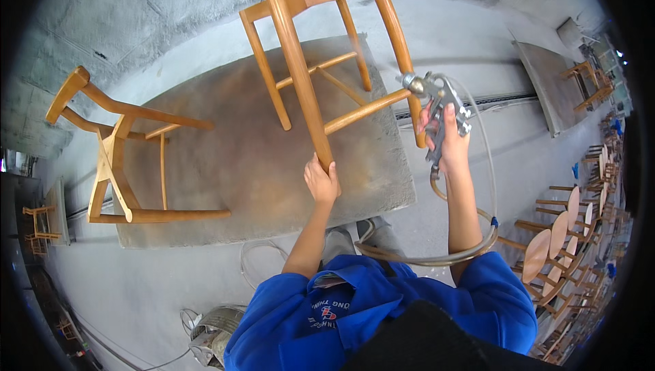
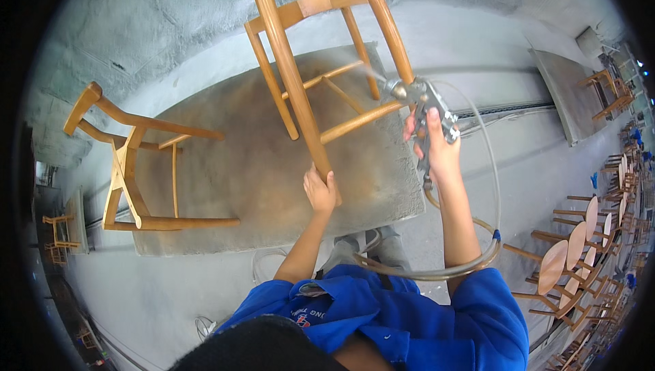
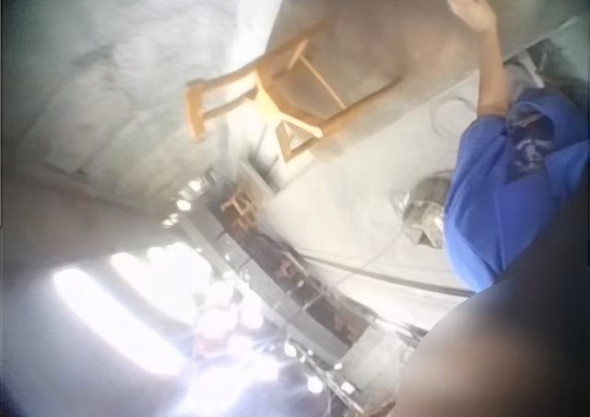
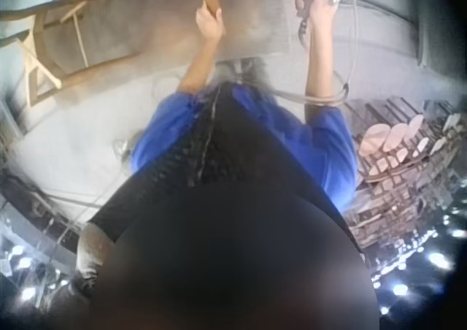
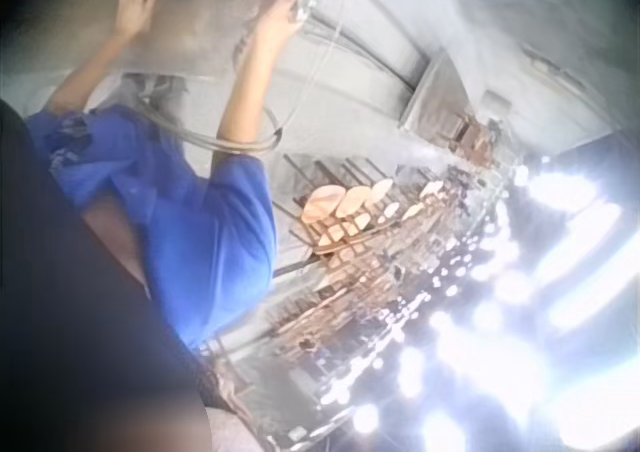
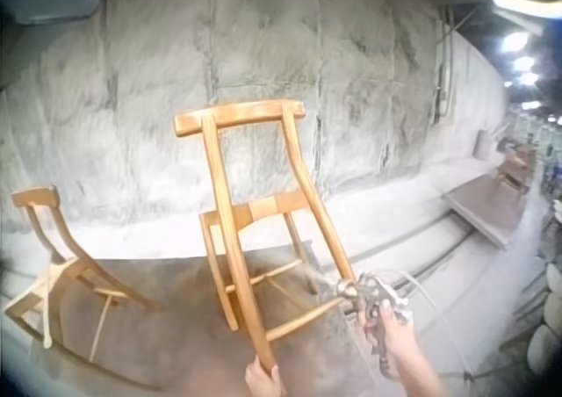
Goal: The person uses a spray gun to apply finish to wooden chair frames in a workshop. They rotate and reposition each chair to coat all sides, then move to the next chair and repeat the process.
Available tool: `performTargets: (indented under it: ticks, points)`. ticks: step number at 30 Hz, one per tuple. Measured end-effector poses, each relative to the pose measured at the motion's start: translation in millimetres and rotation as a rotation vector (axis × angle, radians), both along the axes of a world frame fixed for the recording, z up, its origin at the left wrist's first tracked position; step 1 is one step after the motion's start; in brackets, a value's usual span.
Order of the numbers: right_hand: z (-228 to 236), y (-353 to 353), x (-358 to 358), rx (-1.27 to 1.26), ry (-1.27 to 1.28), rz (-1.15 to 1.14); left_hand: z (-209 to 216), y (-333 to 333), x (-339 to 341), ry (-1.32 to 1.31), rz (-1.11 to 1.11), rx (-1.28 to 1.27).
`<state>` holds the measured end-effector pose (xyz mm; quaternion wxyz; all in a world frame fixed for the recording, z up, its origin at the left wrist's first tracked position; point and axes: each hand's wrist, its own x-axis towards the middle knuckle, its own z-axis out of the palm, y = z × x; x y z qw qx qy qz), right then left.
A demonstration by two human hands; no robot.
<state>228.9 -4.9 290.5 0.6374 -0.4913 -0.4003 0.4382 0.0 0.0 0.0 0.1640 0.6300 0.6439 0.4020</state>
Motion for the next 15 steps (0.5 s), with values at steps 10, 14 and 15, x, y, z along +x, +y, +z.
performTargets:
  ticks: [10, 14, 15]
  points:
    - [37.6, -68.2, 6.3, 0.073, -0.173, -0.337, -3.1, -23.3, -14.7, 0.196, -0.128, -0.274]
    - [72.3, -82.5, -6.8, 0.314, 0.035, -0.130, -1.3, -23.9, -16.5, 0.283, -0.178, -0.312]
    - [81.1, -82.4, -7.9, 0.381, 0.122, -0.046, -1.1, -22.7, -16.7, 0.324, -0.183, -0.324]
